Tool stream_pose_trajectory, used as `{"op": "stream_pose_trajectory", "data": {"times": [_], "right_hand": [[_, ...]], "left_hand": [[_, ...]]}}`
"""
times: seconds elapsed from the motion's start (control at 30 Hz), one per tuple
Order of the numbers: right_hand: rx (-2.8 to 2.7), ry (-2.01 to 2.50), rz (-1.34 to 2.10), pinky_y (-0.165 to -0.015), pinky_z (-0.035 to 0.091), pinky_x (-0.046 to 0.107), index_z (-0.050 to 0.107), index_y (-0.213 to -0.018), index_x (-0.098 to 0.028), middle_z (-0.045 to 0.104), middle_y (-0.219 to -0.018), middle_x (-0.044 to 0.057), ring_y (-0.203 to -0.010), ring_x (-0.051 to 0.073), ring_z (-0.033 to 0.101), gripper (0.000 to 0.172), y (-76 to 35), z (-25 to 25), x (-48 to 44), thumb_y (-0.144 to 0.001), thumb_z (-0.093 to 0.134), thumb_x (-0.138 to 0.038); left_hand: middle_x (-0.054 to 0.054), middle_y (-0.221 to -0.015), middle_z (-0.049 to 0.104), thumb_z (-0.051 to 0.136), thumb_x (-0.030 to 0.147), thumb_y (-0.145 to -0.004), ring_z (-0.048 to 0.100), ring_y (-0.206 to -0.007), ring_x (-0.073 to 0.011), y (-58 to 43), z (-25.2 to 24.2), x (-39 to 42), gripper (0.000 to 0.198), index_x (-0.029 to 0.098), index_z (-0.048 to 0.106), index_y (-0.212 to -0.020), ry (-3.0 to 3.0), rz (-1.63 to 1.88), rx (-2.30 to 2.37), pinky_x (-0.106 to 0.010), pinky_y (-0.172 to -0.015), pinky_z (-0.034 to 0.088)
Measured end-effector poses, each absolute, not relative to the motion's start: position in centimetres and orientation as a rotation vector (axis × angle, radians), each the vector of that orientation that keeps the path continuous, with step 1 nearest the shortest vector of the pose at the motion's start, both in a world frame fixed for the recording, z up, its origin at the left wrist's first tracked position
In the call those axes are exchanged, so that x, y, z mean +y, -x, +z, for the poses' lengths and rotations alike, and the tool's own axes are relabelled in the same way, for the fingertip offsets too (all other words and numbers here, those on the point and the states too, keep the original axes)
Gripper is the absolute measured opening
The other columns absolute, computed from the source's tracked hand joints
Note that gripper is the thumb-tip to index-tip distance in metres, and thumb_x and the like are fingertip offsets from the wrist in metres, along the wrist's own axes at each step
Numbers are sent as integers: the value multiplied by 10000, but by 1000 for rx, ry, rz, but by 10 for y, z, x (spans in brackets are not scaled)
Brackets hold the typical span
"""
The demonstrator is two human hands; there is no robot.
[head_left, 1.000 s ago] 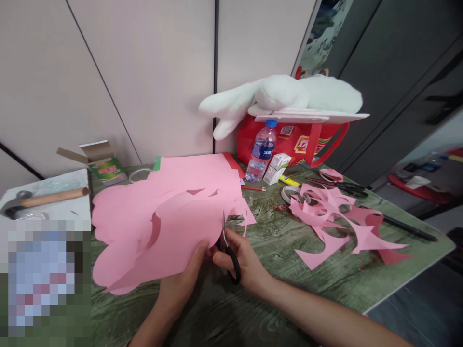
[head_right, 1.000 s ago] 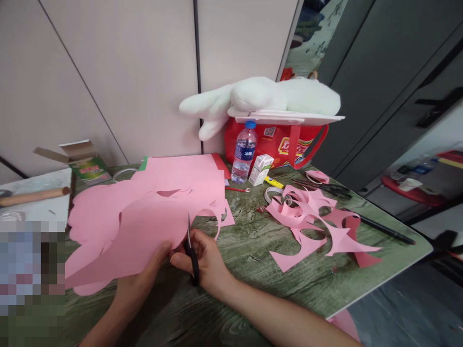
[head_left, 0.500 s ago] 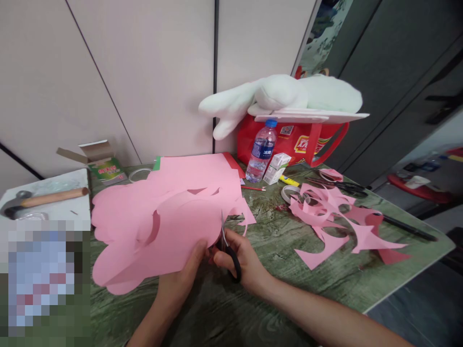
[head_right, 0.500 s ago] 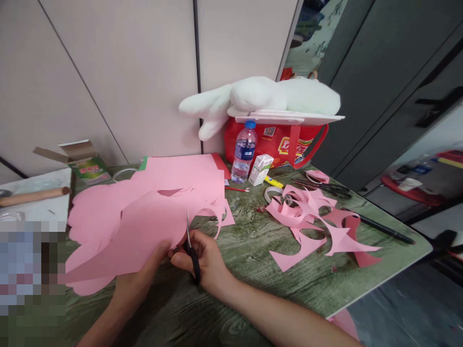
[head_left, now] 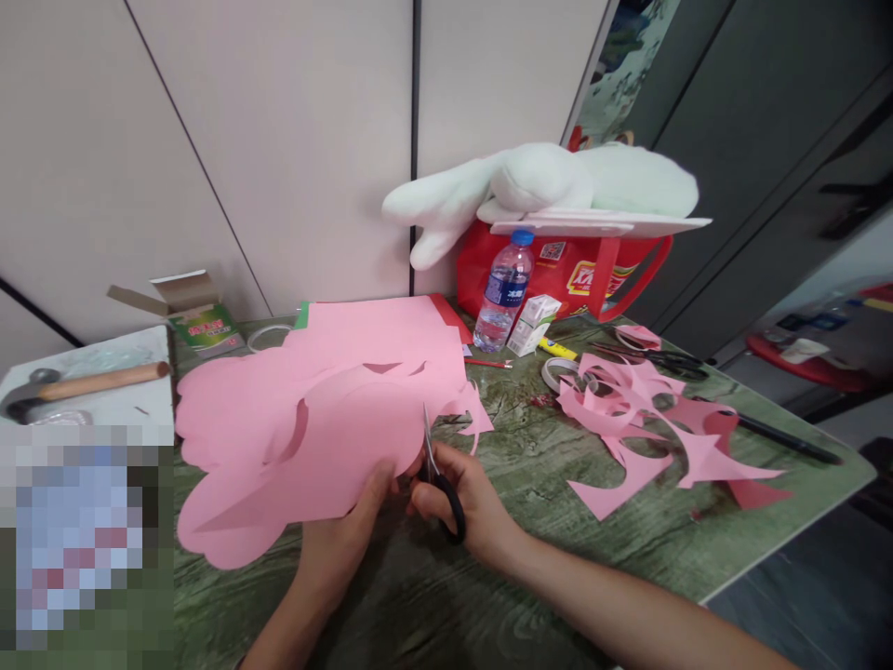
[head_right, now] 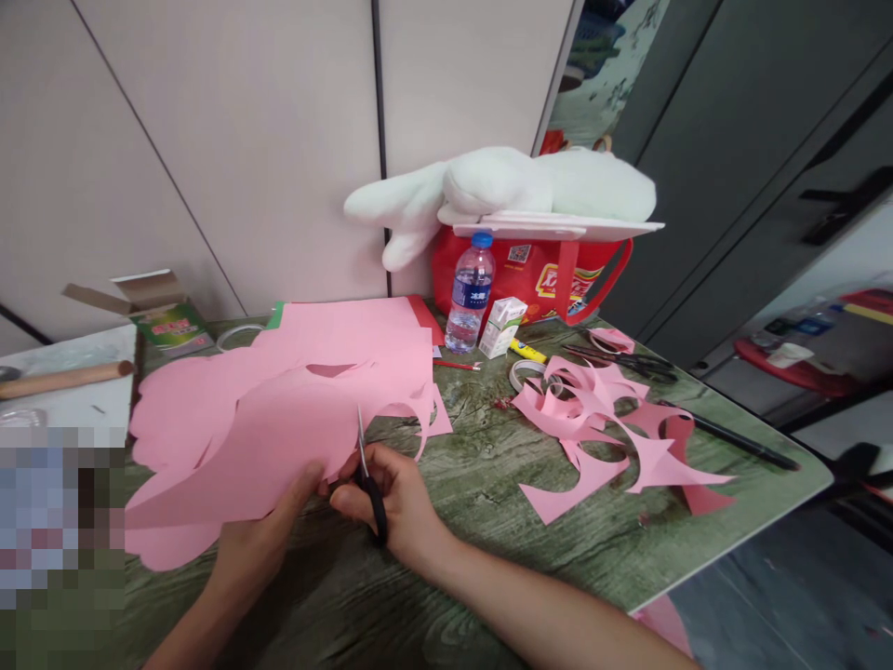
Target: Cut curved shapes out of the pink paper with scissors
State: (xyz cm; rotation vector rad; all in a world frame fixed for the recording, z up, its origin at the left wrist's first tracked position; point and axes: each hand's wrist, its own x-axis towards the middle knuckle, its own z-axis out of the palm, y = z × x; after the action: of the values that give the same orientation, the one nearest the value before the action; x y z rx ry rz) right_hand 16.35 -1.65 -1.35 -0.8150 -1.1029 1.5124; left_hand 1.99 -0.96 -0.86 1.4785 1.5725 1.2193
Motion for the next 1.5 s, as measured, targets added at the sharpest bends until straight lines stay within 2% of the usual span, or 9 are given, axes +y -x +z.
{"op": "stream_pose_trajectory", "data": {"times": [0.17, 0.37, 0.73, 0.97, 1.13, 1.33, 1.5], "right_hand": [[-1101, 832, 1505, -473, 375, 208, 529, -722, -183, 517, -564, -54, -503, 93, 463, 367, -164, -14, -16, -637, 742, -469], [-1101, 856, 1503, -445, 361, 190, 539, -709, -178, 468, -489, -81, -471, 86, 468, 335, -164, -18, -15, -634, 742, -434], [-1099, 900, 1498, -424, 353, 181, 545, -697, -162, 465, -449, -86, -415, 73, 453, 298, -165, -24, -15, -646, 730, -390], [-1100, 914, 1505, -419, 343, 187, 534, -684, -168, 456, -442, -86, -405, 76, 443, 317, -164, -25, -15, -640, 731, -412], [-1103, 883, 1510, -468, 369, 205, 544, -738, -174, 492, -494, -68, -476, 100, 477, 369, -166, -19, -13, -622, 750, -457], [-1095, 783, 1499, -523, 352, 208, 548, -723, -171, 491, -596, -51, -528, 84, 407, 384, -168, -13, -11, -611, 786, -450], [-1086, 822, 1517, -560, 388, 226, 562, -741, -179, 484, -600, -49, -543, 101, 427, 406, -168, -12, -11, -583, 798, -468]], "left_hand": [[-19, -611, 697, 590, 468, -691, 641, -628, -216, -20, -8, -10, 284, 228, 621, -542, -1458, 1214, 1588, -397, -736, 505], [-4, -549, 670, 598, 434, -703, 620, -558, -178, -18, -8, -7, 284, 216, 612, -521, -1505, 1279, 1530, -308, -605, 513], [14, -536, 658, 636, 339, -721, 607, -530, -145, -17, -6, -6, 231, 199, 609, -539, -1511, 1420, 1436, -245, -556, 502], [16, -539, 659, 638, 331, -728, 610, -534, -141, -18, -7, -5, 224, 195, 612, -551, -1518, 1425, 1402, -240, -560, 506], [6, -521, 663, 628, 351, -712, 614, -512, -152, -19, -6, -6, 235, 197, 614, -535, -1519, 1396, 1442, -253, -539, 512], [-21, -574, 704, 642, 398, -686, 649, -561, -183, -19, -11, -9, 232, 192, 652, -579, -1520, 1337, 1486, -301, -613, 532], [-24, -583, 704, 641, 394, -681, 649, -572, -188, -19, -9, -7, 224, 190, 654, -591, -1512, 1352, 1506, -316, -631, 532]]}}
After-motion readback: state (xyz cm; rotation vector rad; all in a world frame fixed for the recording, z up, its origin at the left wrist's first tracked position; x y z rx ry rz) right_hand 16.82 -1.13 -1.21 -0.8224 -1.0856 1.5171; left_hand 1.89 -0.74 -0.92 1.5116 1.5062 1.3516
